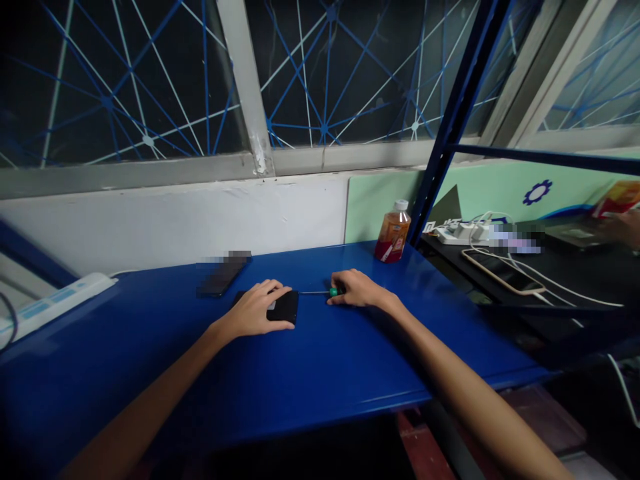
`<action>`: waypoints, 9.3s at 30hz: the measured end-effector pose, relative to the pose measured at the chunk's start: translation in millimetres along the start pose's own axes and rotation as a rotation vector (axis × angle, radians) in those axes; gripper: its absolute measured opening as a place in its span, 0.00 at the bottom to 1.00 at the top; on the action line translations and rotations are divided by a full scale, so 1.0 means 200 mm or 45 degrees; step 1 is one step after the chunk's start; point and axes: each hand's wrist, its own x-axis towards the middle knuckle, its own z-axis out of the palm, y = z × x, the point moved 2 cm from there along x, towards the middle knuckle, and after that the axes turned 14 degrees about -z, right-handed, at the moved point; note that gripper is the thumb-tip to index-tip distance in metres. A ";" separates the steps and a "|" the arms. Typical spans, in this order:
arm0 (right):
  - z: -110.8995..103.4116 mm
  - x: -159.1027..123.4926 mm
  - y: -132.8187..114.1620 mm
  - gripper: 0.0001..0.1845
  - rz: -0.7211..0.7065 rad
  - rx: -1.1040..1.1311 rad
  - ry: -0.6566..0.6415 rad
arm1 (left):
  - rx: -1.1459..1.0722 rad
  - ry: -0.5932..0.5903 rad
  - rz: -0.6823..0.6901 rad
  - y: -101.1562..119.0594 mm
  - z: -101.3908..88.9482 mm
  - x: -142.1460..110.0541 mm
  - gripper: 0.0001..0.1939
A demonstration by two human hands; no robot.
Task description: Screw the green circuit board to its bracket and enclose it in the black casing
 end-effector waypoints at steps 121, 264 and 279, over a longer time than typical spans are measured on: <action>-0.03 0.00 -0.04 0.16 -0.036 -0.025 0.059 | 0.091 0.141 -0.039 0.04 0.05 0.03 0.33; 0.02 0.00 -0.04 0.21 -0.067 0.372 -0.096 | 0.065 0.155 -0.022 0.02 0.04 0.01 0.29; 0.01 0.00 -0.03 0.22 -0.081 0.230 -0.085 | 0.052 0.165 -0.010 0.02 0.05 0.01 0.29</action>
